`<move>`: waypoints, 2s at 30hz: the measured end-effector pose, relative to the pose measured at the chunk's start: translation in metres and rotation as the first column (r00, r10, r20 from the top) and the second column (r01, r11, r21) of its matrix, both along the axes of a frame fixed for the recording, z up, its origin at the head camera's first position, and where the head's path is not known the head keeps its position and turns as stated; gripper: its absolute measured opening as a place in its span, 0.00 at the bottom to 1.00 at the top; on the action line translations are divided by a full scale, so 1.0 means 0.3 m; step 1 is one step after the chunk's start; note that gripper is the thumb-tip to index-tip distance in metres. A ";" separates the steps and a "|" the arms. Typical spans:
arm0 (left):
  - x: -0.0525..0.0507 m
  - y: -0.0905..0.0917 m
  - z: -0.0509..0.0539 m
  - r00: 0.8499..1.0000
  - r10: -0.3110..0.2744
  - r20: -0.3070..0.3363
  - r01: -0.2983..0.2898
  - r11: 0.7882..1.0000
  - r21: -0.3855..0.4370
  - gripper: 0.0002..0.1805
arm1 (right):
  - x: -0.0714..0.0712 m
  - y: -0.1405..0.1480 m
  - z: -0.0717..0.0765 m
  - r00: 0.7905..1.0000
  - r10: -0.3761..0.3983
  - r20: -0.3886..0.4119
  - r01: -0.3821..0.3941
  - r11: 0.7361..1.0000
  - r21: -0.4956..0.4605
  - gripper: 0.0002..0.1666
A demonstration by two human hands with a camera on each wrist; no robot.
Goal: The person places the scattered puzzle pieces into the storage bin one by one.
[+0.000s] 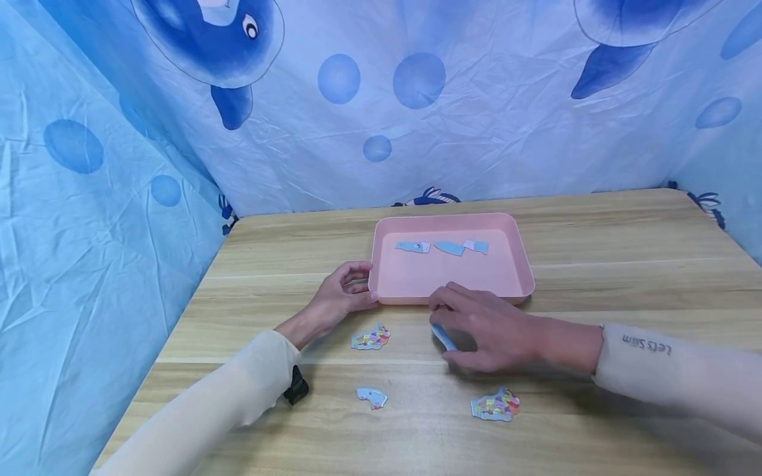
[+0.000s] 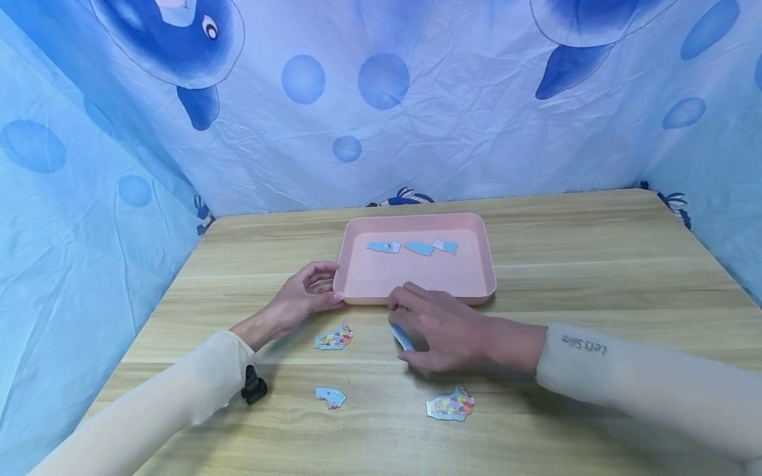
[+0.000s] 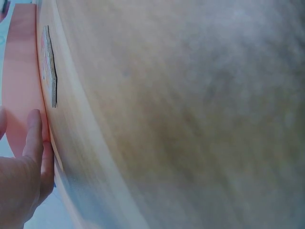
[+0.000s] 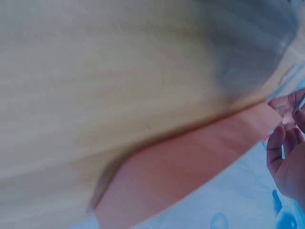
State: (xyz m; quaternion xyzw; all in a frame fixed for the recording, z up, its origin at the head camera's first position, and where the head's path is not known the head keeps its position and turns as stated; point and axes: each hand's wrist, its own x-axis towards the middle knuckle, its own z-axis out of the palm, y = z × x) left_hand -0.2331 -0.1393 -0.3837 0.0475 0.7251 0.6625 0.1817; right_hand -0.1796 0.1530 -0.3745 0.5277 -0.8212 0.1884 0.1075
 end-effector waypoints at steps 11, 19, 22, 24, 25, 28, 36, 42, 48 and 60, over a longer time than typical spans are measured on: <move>-0.003 -0.005 0.006 1.000 0.006 0.004 -0.006 1.000 -0.019 0.35 | -0.100 -0.032 0.088 0.999 -0.043 -0.016 0.042 0.997 -0.069 0.16; -0.002 -0.009 0.006 1.000 -0.001 0.009 0.001 1.000 -0.013 0.35 | -0.239 -0.065 0.164 0.981 -0.158 0.108 0.156 0.987 0.029 0.17; -0.004 -0.007 0.003 1.000 -0.015 0.007 0.015 1.000 -0.005 0.35 | -0.292 -0.079 0.177 0.978 -0.160 0.130 0.155 0.987 0.047 0.19; -0.006 -0.005 0.002 1.000 -0.022 0.002 0.022 1.000 -0.006 0.35 | -0.322 -0.089 0.182 0.979 -0.152 0.139 0.148 0.988 0.045 0.20; -0.007 -0.005 0.003 1.000 -0.023 0.000 0.023 1.000 -0.008 0.35 | -0.335 -0.095 0.185 0.978 -0.146 0.147 0.141 0.989 0.040 0.20; -0.009 -0.005 0.005 1.000 -0.022 -0.009 0.022 1.000 -0.014 0.35 | -0.371 -0.110 0.191 0.977 -0.121 0.174 0.119 0.993 0.024 0.20; -0.011 -0.009 0.007 1.000 -0.018 0.002 0.018 1.000 -0.007 0.35 | -0.442 -0.154 0.174 0.982 -0.082 0.172 0.066 0.993 0.098 0.19; -0.012 -0.010 0.003 1.000 -0.014 -0.001 0.014 1.000 -0.007 0.35 | -0.472 -0.184 0.115 0.980 -0.054 0.190 0.024 0.988 0.154 0.15; -0.010 -0.006 0.004 1.000 -0.025 0.001 0.025 0.999 0.021 0.35 | -0.478 -0.218 0.061 0.979 -0.042 0.200 -0.006 0.972 0.233 0.19; -0.007 -0.006 0.013 1.000 -0.017 0.013 0.016 1.000 0.020 0.34 | -0.467 -0.252 0.028 0.983 -0.101 0.153 0.041 0.935 0.353 0.19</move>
